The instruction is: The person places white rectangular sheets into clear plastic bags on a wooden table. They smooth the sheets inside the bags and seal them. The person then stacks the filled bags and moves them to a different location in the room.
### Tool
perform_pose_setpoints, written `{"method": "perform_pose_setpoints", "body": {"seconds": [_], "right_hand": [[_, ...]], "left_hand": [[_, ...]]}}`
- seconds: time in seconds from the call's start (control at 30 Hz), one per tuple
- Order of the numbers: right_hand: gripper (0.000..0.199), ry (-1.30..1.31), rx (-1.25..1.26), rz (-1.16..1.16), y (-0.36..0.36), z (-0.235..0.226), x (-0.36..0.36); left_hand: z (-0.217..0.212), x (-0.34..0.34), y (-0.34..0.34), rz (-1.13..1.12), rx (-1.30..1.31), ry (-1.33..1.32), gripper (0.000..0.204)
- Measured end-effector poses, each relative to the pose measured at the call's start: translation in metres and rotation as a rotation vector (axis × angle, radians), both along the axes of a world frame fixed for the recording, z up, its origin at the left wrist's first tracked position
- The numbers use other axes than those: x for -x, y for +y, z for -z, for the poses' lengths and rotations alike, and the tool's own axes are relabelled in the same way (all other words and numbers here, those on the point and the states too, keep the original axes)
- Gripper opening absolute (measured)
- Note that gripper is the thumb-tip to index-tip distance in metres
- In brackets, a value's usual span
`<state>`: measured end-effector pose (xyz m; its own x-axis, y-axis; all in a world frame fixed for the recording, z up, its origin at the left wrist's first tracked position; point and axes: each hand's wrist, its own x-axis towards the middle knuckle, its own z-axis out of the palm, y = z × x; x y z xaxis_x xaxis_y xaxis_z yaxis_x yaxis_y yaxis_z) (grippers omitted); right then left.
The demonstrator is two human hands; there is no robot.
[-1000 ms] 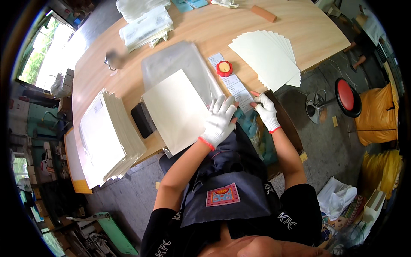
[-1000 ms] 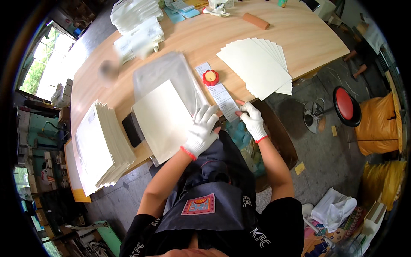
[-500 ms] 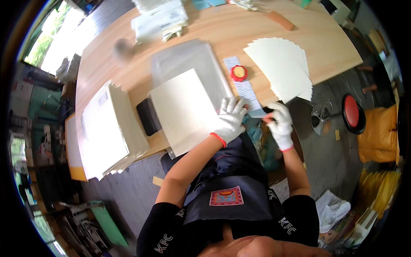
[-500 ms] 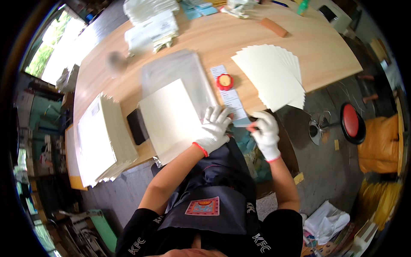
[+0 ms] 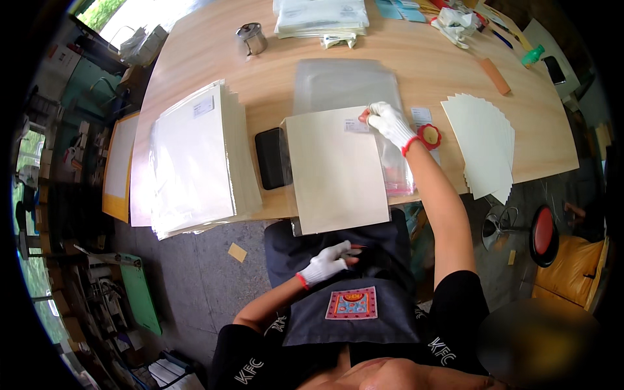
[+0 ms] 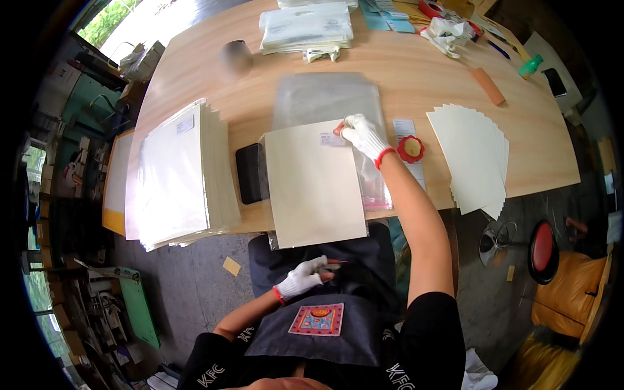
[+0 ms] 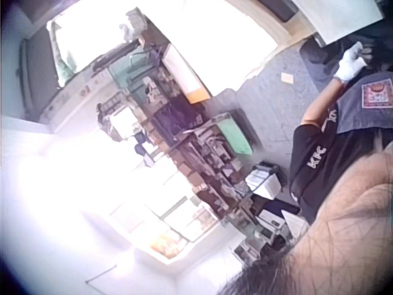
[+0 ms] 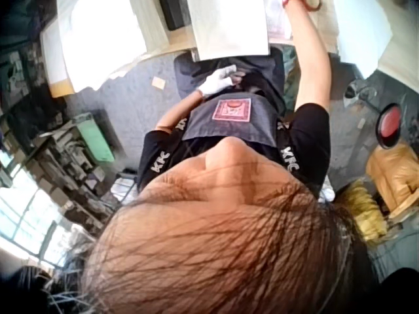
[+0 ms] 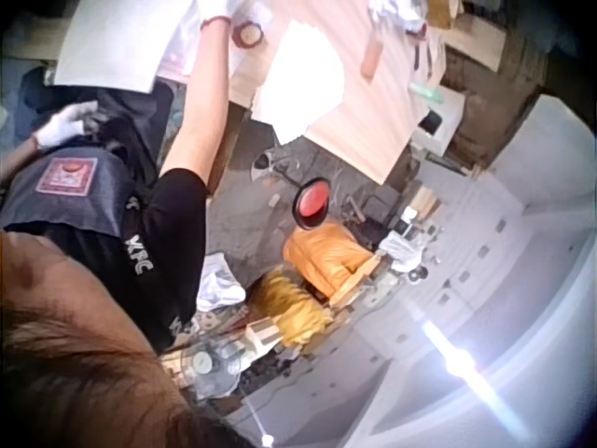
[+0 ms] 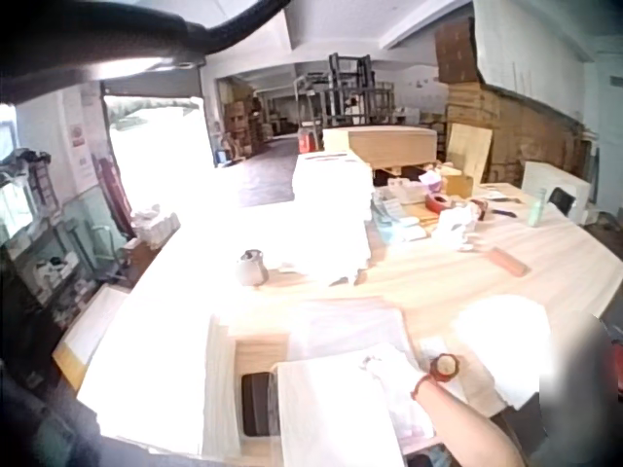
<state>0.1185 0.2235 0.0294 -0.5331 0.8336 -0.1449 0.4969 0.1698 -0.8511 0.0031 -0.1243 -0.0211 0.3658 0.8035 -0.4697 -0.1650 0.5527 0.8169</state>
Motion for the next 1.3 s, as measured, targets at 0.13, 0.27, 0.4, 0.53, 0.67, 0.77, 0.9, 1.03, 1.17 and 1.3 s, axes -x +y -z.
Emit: {"method": "perform_pose_setpoints", "body": {"seconds": [0.13, 0.27, 0.4, 0.53, 0.67, 0.77, 0.9, 1.03, 1.17, 1.3], "right_hand": [[0.018, -0.288, -0.266, 0.069, -0.004, -0.007, 0.032], [0.024, -0.189, -0.310, 0.199, -0.010, 0.008, 0.030], [0.024, -0.065, -0.359, 0.182, -0.056, -0.027, -0.014], [0.038, -0.572, -0.214, -0.013, -0.149, -0.041, -0.080], [0.023, 0.083, 0.598, 0.113, -0.223, -0.007, -0.079], [0.017, 0.455, 0.743, 0.140, -0.241, 0.003, -0.041], [0.019, 0.518, 0.556, -0.037, -0.224, -0.029, 0.044], [0.026, 0.590, 0.342, -0.259, -0.213, -0.090, 0.144], [0.037, 0.201, 0.038, -0.226, -0.212, -0.068, 0.189], [0.032, 0.418, 0.110, -0.189, -0.214, -0.076, 0.159]], "left_hand": [[-0.003, 0.032, -0.019, -0.691, 0.261, -0.268, 0.043], [-0.007, 0.047, -0.010, -0.913, 0.113, -0.155, 0.025], [-0.036, 0.054, -0.004, -0.878, 0.016, -0.034, 0.025], [-0.066, 0.063, 0.005, -0.794, -0.183, 0.111, 0.026], [-0.108, 0.062, 0.013, -0.745, -0.287, 0.172, 0.024], [-0.150, 0.089, -0.010, -0.609, -0.694, 0.602, 0.014], [-0.164, 0.148, -0.045, -1.104, -0.904, 0.654, 0.013], [-0.169, 0.235, -0.056, -1.375, -0.871, 0.879, 0.020], [-0.135, 0.281, -0.069, -1.129, -0.449, 1.557, 0.024], [-0.088, 0.278, -0.061, -1.577, -0.644, 0.791, 0.036]]}}
